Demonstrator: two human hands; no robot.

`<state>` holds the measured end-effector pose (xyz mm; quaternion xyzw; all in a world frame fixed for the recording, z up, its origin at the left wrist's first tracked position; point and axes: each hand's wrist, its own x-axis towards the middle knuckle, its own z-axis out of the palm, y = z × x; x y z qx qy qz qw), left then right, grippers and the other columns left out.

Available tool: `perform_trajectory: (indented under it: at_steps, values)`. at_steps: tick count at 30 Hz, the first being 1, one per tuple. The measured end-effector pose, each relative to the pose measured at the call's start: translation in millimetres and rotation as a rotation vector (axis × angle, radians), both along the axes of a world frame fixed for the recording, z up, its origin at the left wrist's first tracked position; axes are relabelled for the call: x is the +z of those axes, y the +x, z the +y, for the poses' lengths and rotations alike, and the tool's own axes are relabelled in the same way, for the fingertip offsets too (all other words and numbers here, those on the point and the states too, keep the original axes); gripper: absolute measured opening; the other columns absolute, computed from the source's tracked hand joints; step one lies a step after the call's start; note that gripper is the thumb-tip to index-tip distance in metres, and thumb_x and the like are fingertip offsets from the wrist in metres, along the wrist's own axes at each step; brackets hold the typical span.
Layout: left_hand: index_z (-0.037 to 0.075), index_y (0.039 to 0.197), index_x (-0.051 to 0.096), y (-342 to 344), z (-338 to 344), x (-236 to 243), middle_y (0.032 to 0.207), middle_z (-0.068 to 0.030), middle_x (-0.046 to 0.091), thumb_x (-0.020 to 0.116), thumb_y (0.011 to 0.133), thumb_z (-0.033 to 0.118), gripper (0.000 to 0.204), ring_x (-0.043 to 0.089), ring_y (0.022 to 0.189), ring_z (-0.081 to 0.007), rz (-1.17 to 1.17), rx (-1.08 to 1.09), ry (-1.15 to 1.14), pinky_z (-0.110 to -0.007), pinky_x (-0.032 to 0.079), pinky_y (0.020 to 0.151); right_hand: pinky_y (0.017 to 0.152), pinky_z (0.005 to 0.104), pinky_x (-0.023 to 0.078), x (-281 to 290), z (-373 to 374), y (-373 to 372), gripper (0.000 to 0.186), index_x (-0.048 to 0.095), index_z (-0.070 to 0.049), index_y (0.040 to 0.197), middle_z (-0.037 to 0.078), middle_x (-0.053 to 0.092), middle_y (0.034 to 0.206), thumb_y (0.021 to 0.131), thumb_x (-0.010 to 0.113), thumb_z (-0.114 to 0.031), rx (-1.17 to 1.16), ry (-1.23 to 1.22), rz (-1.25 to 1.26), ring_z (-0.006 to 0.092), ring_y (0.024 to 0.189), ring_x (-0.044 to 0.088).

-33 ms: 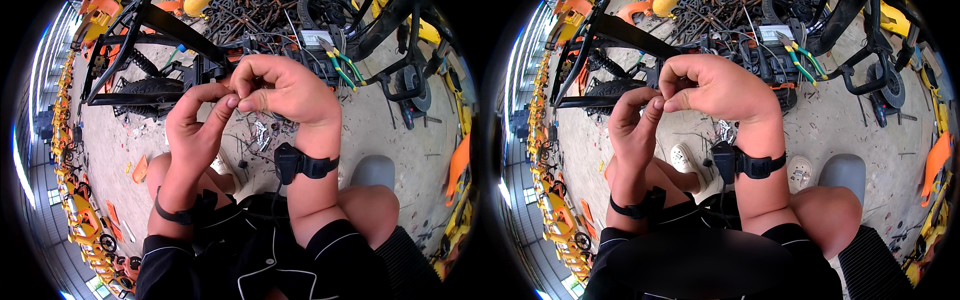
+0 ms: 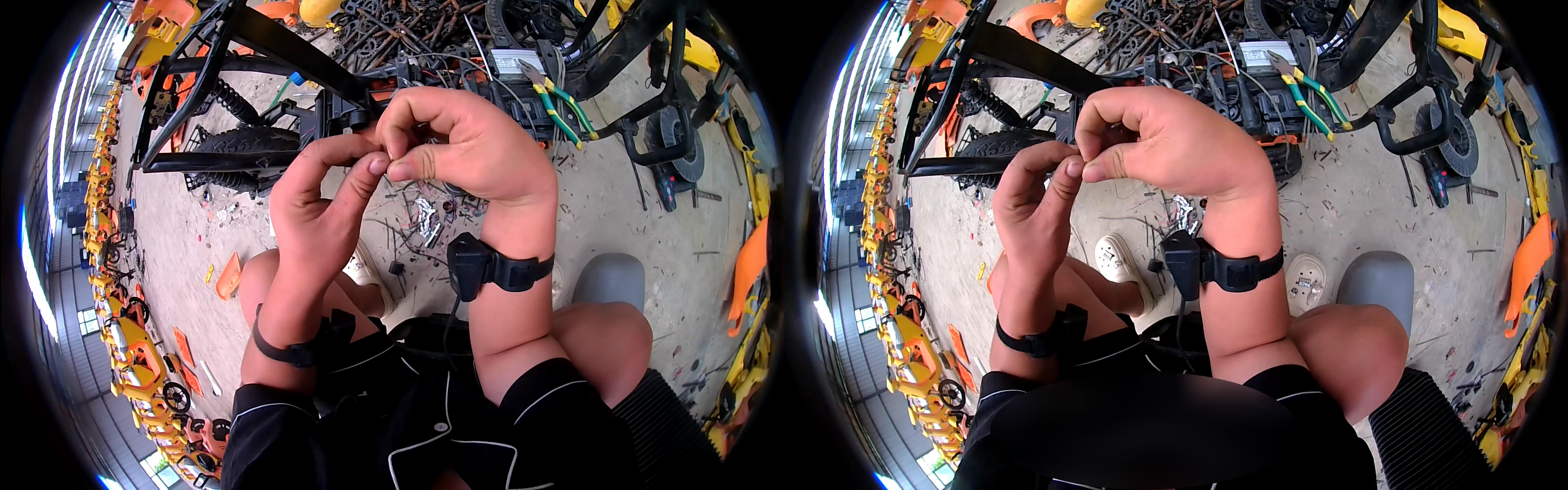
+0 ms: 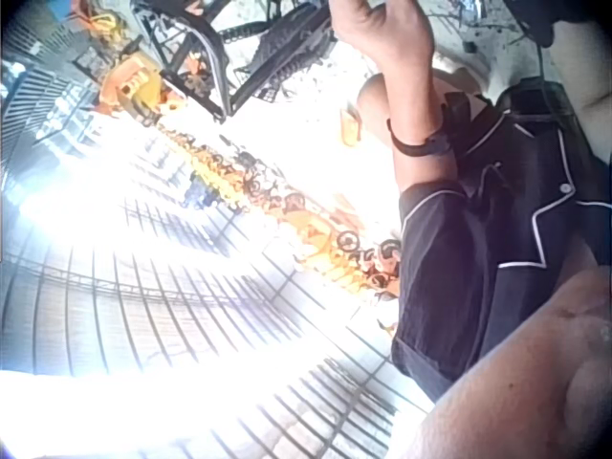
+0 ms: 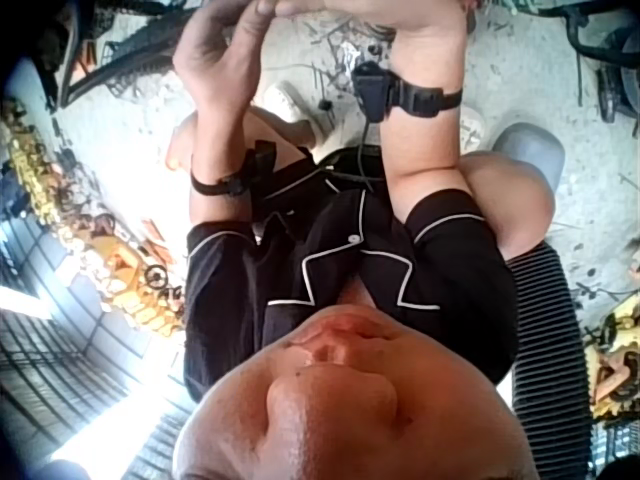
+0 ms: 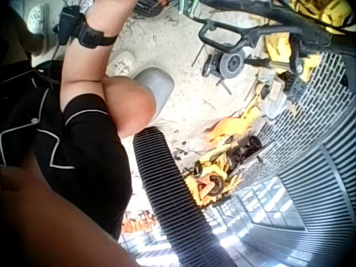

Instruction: The person aligns the ends of a metal chain and uses pliers to press a link pin into place.

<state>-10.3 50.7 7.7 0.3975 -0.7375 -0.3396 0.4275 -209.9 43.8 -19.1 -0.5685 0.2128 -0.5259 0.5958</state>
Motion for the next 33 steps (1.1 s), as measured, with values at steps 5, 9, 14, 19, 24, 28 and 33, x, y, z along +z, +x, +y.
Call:
perform_trajectory:
  at_steps: [5,9,14,19,24,28,33]
  values:
    - [0.001,0.103,0.071,-1.2,-0.4,0.7,0.099,-0.008,0.075,0.076,0.09,0.006,0.015,0.068,0.09,-0.0129,0.01,-0.01,0.005,-0.027,0.053,0.082,0.07,0.0236,0.048,-0.9,-0.2,1.4,0.017,0.063,-0.003,0.09,-0.001,0.063,0.082,0.083,0.078,-0.002,-0.047,-0.012,0.018,0.0075,0.077,0.057]
    - [0.001,0.105,0.071,-1.7,-1.5,1.3,0.101,-0.0083,0.075,0.077,0.089,0.005,0.017,0.068,0.09,-0.0138,-0.029,-0.021,-0.066,-0.027,0.053,0.083,0.069,0.0235,0.048,-1.0,-0.6,1.1,0.017,0.063,-0.003,0.091,-0.002,0.062,0.082,0.083,0.078,-0.003,-0.055,-0.051,0.034,0.0074,0.077,0.056]
    - [0.001,0.105,0.071,-1.5,-0.9,1.0,0.102,-0.0083,0.074,0.077,0.088,0.002,0.018,0.068,0.089,-0.0141,-0.048,-0.018,-0.117,-0.027,0.053,0.082,0.07,0.0239,0.048,1.8,1.1,1.3,0.017,0.063,-0.003,0.092,-0.001,0.062,0.084,0.083,0.078,-0.002,-0.048,-0.045,0.036,0.0077,0.077,0.056]
    - [0.001,0.104,0.071,-2.4,-0.8,2.8,0.1,-0.008,0.074,0.077,0.087,0.001,0.018,0.068,0.088,-0.0137,-0.067,-0.025,-0.13,-0.027,0.053,0.08,0.072,0.0241,0.05,1.2,1.6,1.7,0.018,0.063,-0.003,0.094,-0.001,0.063,0.086,0.083,0.077,-0.001,-0.055,-0.041,0.027,0.008,0.079,0.057]
    - [0.001,0.103,0.071,-0.3,-1.3,2.3,0.098,-0.0079,0.073,0.077,0.087,0.0,0.017,0.067,0.086,-0.0136,-0.09,-0.028,-0.151,-0.027,0.053,0.079,0.073,0.0251,0.051,3.8,3.0,1.5,0.017,0.064,-0.003,0.093,0.0,0.064,0.086,0.083,0.078,-0.002,-0.071,-0.03,0.055,0.0087,0.08,0.059]
    - [0.002,0.102,0.071,1.7,-2.2,2.7,0.096,-0.0077,0.073,0.078,0.085,0.0,0.018,0.067,0.085,-0.0147,-0.141,-0.027,-0.157,-0.027,0.052,0.078,0.072,0.0259,0.051,2.6,3.2,0.9,0.017,0.064,-0.002,0.092,0.0,0.065,0.084,0.082,0.078,-0.003,-0.071,0.016,0.074,0.0095,0.079,0.06]
    - [0.002,0.101,0.071,2.5,-3.9,1.6,0.093,-0.0073,0.073,0.078,0.084,0.0,0.018,0.068,0.083,-0.0168,-0.18,-0.047,-0.157,-0.028,0.052,0.078,0.072,0.0262,0.051,-0.2,1.4,-2.4,0.017,0.064,-0.002,0.092,0.0,0.065,0.083,0.082,0.078,-0.003,-0.052,0.003,0.121,0.01,0.079,0.06]
